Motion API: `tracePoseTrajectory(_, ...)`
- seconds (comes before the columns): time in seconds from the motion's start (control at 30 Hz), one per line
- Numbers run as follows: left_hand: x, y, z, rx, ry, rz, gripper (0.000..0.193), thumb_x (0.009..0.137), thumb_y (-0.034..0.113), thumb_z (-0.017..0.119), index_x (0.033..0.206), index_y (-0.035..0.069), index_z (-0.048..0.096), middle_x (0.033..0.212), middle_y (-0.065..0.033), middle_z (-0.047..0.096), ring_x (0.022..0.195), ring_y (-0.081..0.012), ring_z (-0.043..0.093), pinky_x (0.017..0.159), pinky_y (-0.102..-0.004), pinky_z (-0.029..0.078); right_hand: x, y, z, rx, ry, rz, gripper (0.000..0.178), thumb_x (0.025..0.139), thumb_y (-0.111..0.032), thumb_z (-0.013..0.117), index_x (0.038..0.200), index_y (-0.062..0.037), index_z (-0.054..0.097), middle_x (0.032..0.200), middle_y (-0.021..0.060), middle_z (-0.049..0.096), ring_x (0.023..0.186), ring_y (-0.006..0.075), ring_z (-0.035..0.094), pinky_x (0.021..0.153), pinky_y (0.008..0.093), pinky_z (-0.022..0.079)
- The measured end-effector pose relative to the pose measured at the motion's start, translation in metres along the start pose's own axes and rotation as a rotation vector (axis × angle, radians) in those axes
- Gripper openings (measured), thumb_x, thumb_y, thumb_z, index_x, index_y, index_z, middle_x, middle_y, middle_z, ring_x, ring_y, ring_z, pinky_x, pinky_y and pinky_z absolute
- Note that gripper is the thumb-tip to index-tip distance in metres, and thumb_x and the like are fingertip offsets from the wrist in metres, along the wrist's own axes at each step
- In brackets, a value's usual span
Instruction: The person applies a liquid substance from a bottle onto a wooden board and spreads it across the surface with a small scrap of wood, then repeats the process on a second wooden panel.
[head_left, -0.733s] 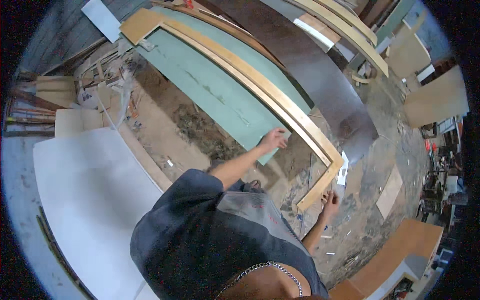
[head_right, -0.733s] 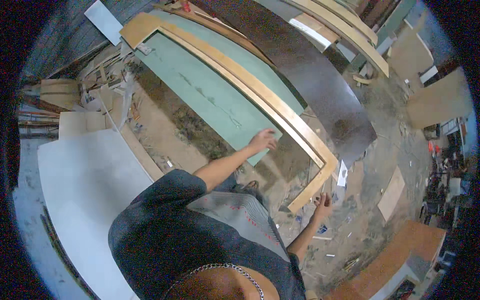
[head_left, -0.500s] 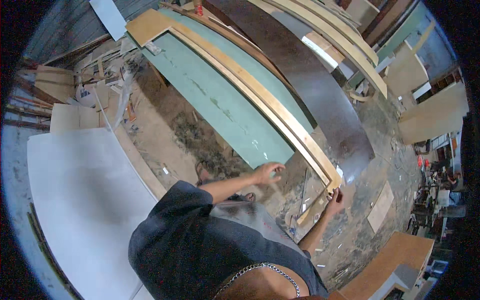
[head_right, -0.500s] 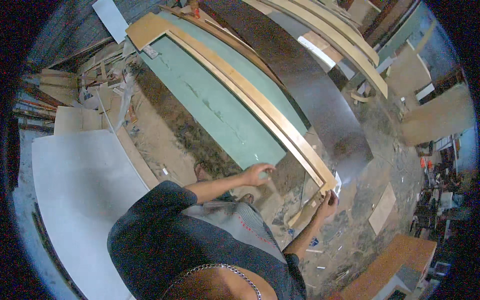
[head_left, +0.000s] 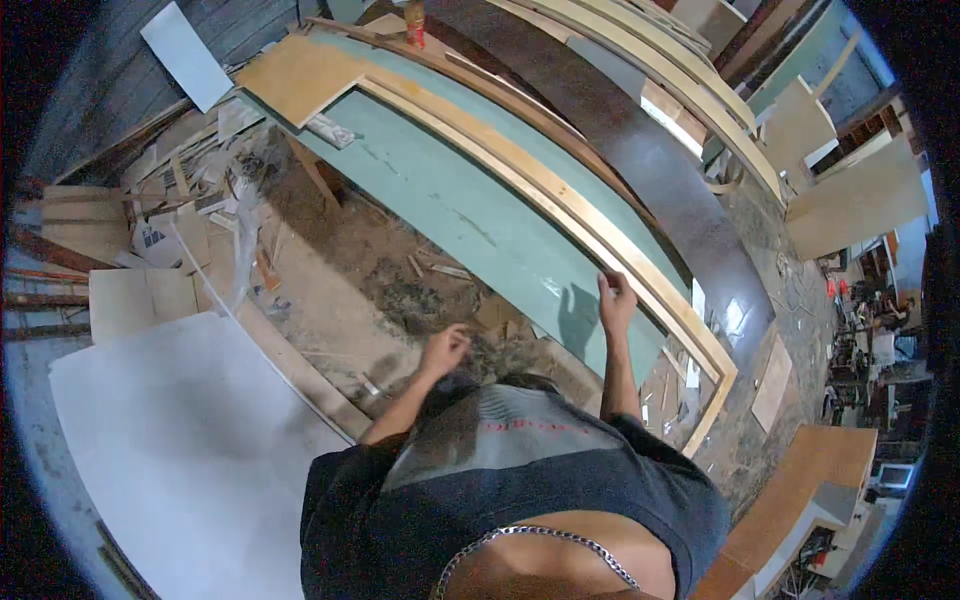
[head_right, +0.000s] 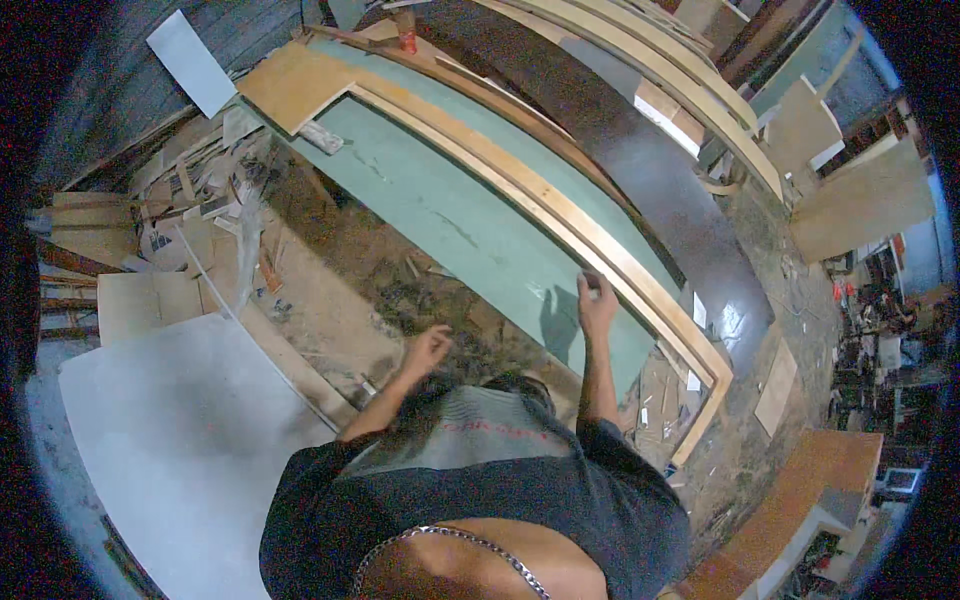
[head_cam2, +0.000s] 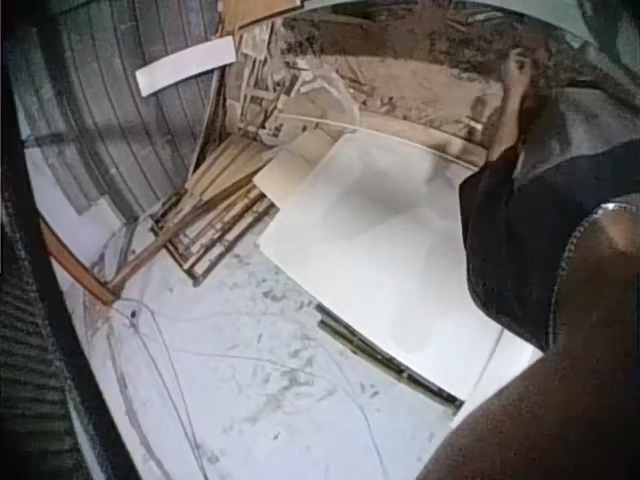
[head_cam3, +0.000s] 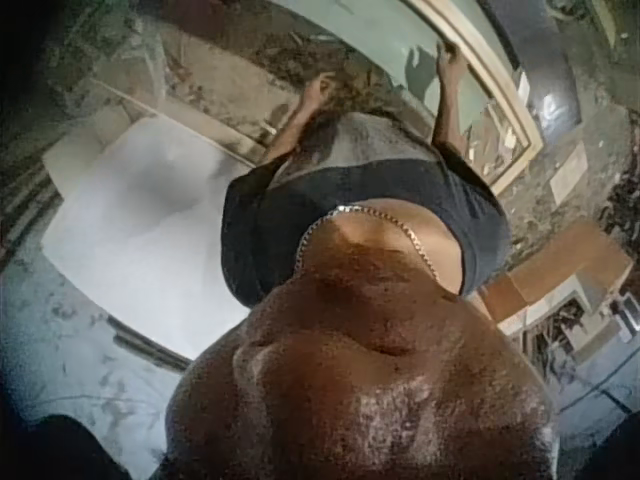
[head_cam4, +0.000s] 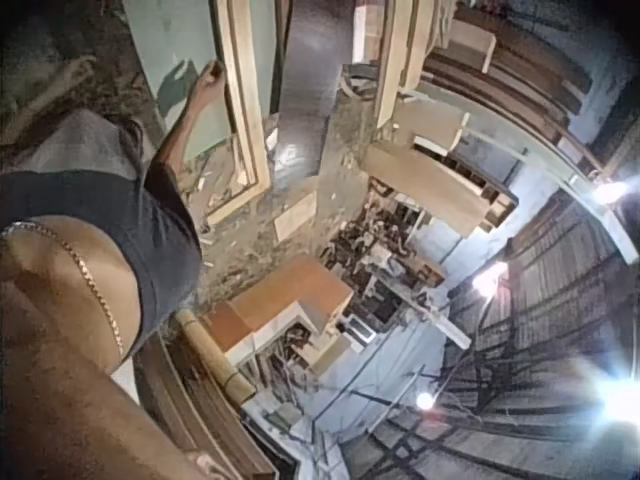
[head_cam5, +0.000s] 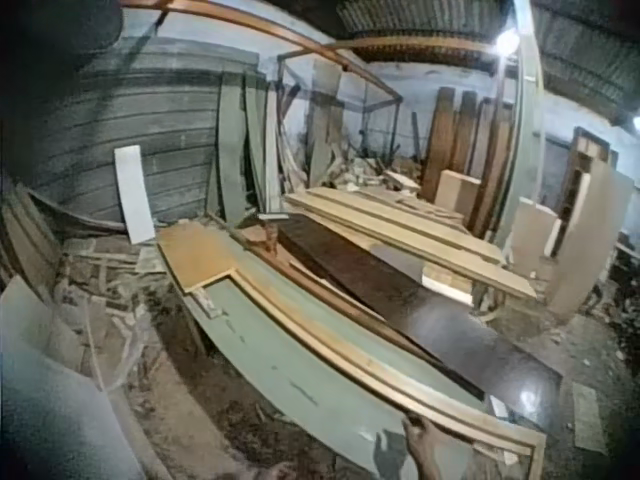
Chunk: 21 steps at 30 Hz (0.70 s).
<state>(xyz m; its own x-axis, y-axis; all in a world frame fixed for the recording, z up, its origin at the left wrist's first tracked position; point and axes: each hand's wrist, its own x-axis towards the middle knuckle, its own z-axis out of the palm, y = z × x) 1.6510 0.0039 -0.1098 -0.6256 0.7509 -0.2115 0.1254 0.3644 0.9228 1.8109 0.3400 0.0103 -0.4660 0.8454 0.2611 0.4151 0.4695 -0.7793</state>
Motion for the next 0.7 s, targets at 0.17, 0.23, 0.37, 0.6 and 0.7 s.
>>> tracePoseTrajectory(0.17,-0.001,-0.087,-0.118,0.450,0.121,0.126,0.034,0.089,0.028,0.065,0.117,0.009,0.061,0.094,-0.0100,0.071,0.084,-0.0245,0.071,0.073,-0.0363,0.054,0.063,-0.069,0.105,0.045,-0.098,-0.223,0.026,0.089,-0.023,0.069,0.100,0.0000,0.068,0.087,0.0128,0.070,0.083,0.0206,0.067,0.078,0.0341,0.052)
tracePoseTrajectory(0.23,0.006,-0.072,-0.146,0.204,0.211,-0.134,0.031,0.089,0.026,0.066,0.114,0.008,0.062,0.095,-0.0098,0.071,0.083,-0.0224,0.070,0.073,-0.0345,0.054,0.088,-0.096,0.124,-0.067,-0.117,-0.178,0.029,0.088,-0.025,0.070,0.102,-0.0007,0.069,0.091,0.0149,0.071,0.084,0.0228,0.068,0.079,0.0355,0.053)
tracePoseTrajectory(0.37,0.017,-0.090,-0.171,-0.007,0.392,0.037,0.029,0.089,0.019,0.066,0.115,0.007,0.063,0.096,-0.0092,0.069,0.084,-0.0187,0.067,0.071,-0.0319,0.053,0.155,-0.111,0.187,-0.139,-0.142,-0.169,0.051,0.081,-0.049,0.071,0.105,-0.0042,0.070,0.099,0.0159,0.071,0.094,0.0307,0.067,0.083,0.0379,0.052)
tracePoseTrajectory(0.6,0.052,-0.134,-0.239,-0.173,0.175,-0.076,0.035,0.094,0.025,0.062,0.116,-0.002,0.060,0.104,-0.0105,0.067,0.097,-0.0190,0.064,0.083,-0.0314,0.050,0.237,-0.121,0.271,-0.481,-0.151,-0.111,0.065,0.078,-0.062,0.067,0.113,-0.0076,0.068,0.106,0.0131,0.069,0.104,0.0321,0.063,0.097,0.0560,0.036)
tracePoseTrajectory(0.7,0.073,-0.203,-0.271,-0.614,0.169,-0.181,0.034,0.095,0.025,0.059,0.114,-0.004,0.060,0.108,-0.0110,0.065,0.099,-0.0203,0.062,0.085,-0.0324,0.048,0.269,-0.159,0.303,-0.418,-0.437,0.095,0.063,0.078,-0.063,0.068,0.108,-0.0084,0.070,0.106,0.0126,0.069,0.105,0.0320,0.062,0.099,0.0601,0.029)
